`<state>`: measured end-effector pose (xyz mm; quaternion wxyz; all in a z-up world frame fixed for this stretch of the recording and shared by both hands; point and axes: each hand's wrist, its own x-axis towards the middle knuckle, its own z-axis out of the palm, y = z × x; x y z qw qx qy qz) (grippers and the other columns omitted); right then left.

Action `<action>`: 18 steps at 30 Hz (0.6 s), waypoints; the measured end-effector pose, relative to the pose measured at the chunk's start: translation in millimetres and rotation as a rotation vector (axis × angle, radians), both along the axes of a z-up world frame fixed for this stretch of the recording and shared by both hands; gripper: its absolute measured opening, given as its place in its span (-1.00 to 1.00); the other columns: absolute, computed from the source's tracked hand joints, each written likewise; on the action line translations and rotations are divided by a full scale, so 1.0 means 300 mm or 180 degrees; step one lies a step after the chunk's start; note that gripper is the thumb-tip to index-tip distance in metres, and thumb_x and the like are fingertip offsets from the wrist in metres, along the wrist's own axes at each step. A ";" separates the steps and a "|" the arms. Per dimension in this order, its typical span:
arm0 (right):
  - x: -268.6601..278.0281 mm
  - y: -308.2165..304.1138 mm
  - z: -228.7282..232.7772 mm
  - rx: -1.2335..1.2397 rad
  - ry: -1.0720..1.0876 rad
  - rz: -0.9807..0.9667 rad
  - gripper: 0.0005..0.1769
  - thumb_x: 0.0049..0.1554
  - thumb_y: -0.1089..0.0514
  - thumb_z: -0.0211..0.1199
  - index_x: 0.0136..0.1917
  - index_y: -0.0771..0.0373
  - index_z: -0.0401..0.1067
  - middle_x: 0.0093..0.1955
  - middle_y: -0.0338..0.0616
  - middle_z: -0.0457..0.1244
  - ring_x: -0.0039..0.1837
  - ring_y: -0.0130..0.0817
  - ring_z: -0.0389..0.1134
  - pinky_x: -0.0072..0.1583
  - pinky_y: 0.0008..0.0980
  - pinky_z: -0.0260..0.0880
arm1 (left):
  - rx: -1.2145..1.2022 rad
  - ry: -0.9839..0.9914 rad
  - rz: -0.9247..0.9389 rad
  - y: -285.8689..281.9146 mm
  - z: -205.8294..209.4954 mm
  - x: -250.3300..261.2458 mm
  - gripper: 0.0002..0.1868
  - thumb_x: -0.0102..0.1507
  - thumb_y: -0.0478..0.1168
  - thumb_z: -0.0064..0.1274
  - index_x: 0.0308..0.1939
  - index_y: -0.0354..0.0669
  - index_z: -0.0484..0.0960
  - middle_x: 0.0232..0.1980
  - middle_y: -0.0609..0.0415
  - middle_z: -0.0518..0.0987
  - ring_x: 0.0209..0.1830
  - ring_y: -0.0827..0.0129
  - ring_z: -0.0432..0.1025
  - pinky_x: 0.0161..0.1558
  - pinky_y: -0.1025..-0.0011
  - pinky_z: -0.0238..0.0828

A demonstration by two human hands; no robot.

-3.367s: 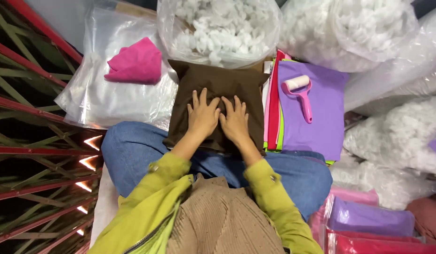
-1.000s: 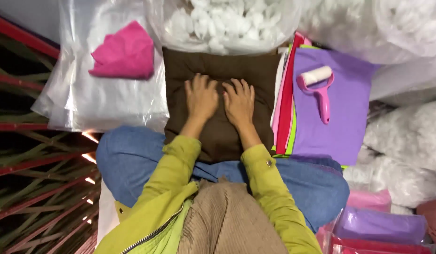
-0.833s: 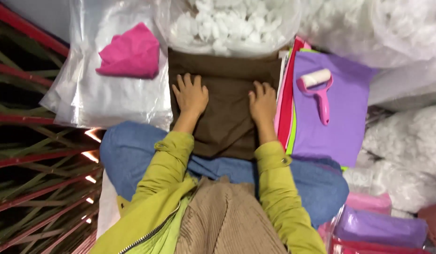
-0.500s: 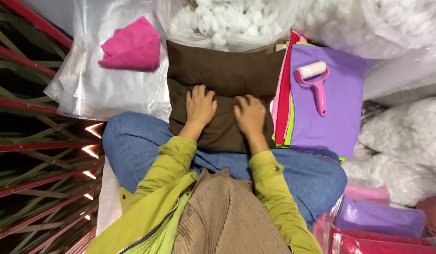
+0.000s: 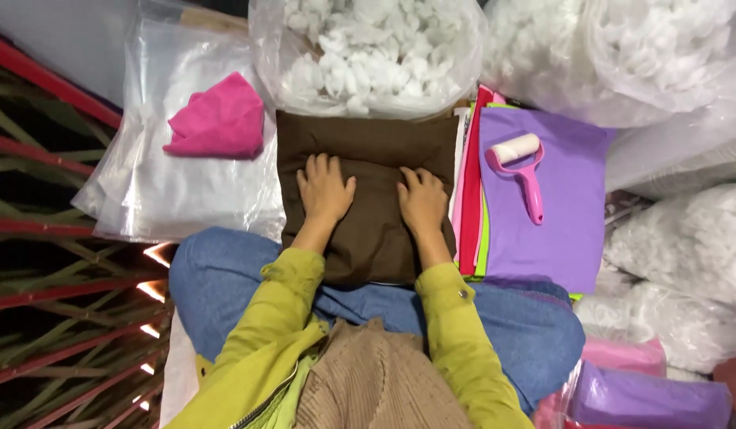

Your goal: Stuffing a brown pillowcase with white fiberfill material from large storage bags

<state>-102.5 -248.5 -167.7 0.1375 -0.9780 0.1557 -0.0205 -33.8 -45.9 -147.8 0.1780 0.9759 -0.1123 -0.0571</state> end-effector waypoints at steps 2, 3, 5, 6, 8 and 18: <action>0.026 -0.002 0.046 0.0022 -0.0124 -0.0146 -0.59 0.26 -0.09 0.19 0.37 -0.16 0.43 0.31 -0.07 0.27 0.40 0.05 0.26 0.27 0.07 0.33 | -0.0190 -0.0339 0.0083 -0.021 0.034 0.019 -0.46 0.32 0.00 0.07 0.30 -0.19 0.48 0.34 -0.17 0.36 0.51 -0.07 0.10 0.40 -0.25 0.01; 0.023 0.000 0.063 0.0038 -0.0244 -0.0295 -0.60 0.23 -0.05 0.24 0.34 -0.09 0.46 0.28 -0.05 0.29 0.40 0.03 0.26 0.27 0.03 0.32 | -0.0383 -0.0673 0.0166 -0.030 0.044 0.015 -0.53 0.30 -0.10 0.13 0.24 -0.22 0.53 0.27 -0.20 0.40 0.47 -0.11 0.15 0.39 -0.24 0.04; 0.076 0.076 0.140 0.0086 -0.0661 -0.0049 -0.60 0.23 0.01 0.25 0.35 -0.05 0.45 0.29 -0.04 0.27 0.39 0.02 0.26 0.30 0.03 0.31 | -0.0563 -0.0915 -0.0092 -0.098 0.092 0.021 -0.55 0.30 -0.14 0.13 0.24 -0.19 0.53 0.26 -0.19 0.40 0.45 -0.11 0.18 0.37 -0.20 0.09; 0.092 0.123 0.176 0.0143 -0.1081 0.0219 -0.59 0.23 0.07 0.26 0.35 -0.01 0.44 0.30 -0.03 0.25 0.39 0.02 0.25 0.33 0.02 0.30 | -0.0740 -0.1160 -0.0326 -0.123 0.114 0.011 -0.57 0.30 -0.19 0.12 0.25 -0.15 0.54 0.25 -0.18 0.41 0.43 -0.10 0.21 0.35 -0.17 0.14; 0.144 0.126 0.095 0.0019 -0.0971 0.0386 -0.60 0.26 0.01 0.22 0.36 -0.06 0.43 0.32 -0.06 0.24 0.42 -0.02 0.23 0.37 0.03 0.23 | -0.0573 -0.0972 -0.0343 -0.106 0.033 0.054 -0.59 0.31 -0.13 0.11 0.23 -0.08 0.57 0.28 -0.15 0.41 0.45 -0.09 0.19 0.37 -0.19 0.10; 0.200 0.027 0.123 -0.0114 -0.1267 0.0047 -0.58 0.22 0.00 0.31 0.34 0.01 0.41 0.29 0.03 0.22 0.38 0.06 0.24 0.34 0.08 0.25 | -0.0768 -0.1264 -0.0176 -0.094 0.104 0.116 -0.71 0.28 -0.20 0.15 0.10 -0.03 0.65 0.20 -0.12 0.43 0.38 -0.10 0.24 0.30 -0.13 0.21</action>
